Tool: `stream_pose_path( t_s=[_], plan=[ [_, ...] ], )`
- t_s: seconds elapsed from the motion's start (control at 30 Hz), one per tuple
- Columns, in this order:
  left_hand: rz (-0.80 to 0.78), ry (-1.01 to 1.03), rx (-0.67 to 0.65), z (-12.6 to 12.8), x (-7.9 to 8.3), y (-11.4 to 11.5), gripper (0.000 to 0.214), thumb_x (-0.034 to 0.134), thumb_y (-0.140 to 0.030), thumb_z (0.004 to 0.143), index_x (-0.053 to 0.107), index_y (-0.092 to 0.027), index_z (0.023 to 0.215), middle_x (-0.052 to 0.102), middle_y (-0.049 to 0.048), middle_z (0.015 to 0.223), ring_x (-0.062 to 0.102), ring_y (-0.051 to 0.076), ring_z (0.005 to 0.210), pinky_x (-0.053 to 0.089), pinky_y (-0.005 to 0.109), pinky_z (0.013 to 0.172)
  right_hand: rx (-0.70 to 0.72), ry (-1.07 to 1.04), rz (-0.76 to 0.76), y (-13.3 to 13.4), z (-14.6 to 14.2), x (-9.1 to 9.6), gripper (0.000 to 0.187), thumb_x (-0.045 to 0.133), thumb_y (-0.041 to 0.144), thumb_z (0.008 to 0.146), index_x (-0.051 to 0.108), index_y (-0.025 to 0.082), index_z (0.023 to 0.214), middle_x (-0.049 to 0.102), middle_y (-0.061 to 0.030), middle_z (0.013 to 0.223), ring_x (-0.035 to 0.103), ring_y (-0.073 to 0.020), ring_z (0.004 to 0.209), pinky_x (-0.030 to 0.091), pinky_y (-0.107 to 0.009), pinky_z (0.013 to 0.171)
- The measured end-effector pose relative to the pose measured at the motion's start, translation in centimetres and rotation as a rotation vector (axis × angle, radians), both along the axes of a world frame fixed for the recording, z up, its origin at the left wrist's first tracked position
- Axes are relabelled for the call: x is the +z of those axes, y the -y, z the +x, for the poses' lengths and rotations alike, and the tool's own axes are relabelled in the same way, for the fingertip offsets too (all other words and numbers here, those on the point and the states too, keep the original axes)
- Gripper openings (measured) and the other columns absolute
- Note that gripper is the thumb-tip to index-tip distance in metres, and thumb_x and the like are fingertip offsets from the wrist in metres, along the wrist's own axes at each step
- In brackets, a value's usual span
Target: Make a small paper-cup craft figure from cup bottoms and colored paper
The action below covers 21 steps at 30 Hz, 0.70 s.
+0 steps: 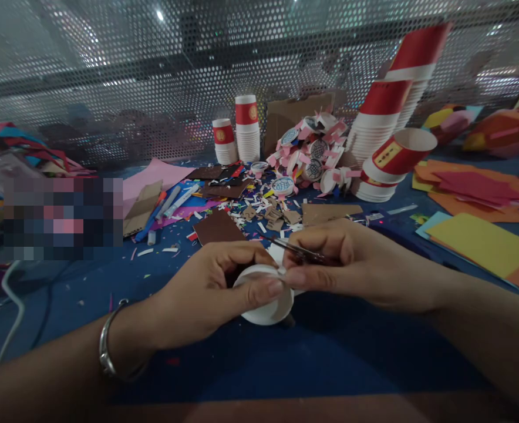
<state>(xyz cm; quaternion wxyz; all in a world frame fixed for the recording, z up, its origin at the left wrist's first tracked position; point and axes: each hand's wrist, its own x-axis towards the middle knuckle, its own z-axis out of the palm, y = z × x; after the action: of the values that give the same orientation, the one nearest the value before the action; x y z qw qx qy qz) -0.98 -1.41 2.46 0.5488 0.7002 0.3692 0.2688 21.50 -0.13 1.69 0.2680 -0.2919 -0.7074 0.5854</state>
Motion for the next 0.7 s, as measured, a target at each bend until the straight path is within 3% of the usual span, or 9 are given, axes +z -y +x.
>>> stream_pose_path(
  t_s=[0.17,0.33,0.57,0.7],
  plan=[
    [-0.052,0.107,0.175,0.04,-0.73,-0.57,0.019,0.074,-0.035,0.087,0.071,-0.018,0.08,0.067,-0.0015,0.069,0.059,0.01,0.06,0.045,0.019,0.055,-0.245,0.18,0.25,-0.07,-0.17,-0.21,0.034,0.069,0.051,0.09,0.067,0.018,0.092,0.054,0.0019,0.075,0.045,-0.0107,0.064,0.033,-0.024,0.054],
    [-0.004,0.201,0.248,-0.14,-1.07,-0.89,0.016,0.074,-0.031,0.088,0.073,-0.017,0.083,0.069,-0.0015,0.075,0.061,0.008,0.066,0.048,0.017,0.061,-0.244,0.207,0.369,-0.01,-0.11,-0.23,0.039,0.057,0.056,0.096,0.068,0.019,0.091,0.051,0.0019,0.071,0.046,-0.0114,0.064,0.032,-0.024,0.055],
    [0.084,0.158,0.219,-0.01,-0.53,-0.74,0.01,0.073,-0.021,0.088,0.074,-0.015,0.08,0.067,-0.0021,0.07,0.058,0.007,0.063,0.047,0.014,0.059,-0.23,0.234,0.383,0.3,-0.23,-0.12,0.031,0.061,0.049,0.096,0.068,0.02,0.089,0.054,0.004,0.069,0.048,-0.0096,0.062,0.033,-0.023,0.056],
    [0.051,0.199,0.201,0.14,-0.56,-0.74,0.01,0.072,-0.019,0.089,0.076,-0.016,0.081,0.069,-0.0017,0.072,0.061,0.006,0.065,0.05,0.013,0.062,-0.233,0.235,0.422,0.25,-0.23,-0.24,0.032,0.058,0.049,0.098,0.068,0.02,0.089,0.054,0.0038,0.069,0.049,-0.0099,0.063,0.034,-0.023,0.057]
  ],
)
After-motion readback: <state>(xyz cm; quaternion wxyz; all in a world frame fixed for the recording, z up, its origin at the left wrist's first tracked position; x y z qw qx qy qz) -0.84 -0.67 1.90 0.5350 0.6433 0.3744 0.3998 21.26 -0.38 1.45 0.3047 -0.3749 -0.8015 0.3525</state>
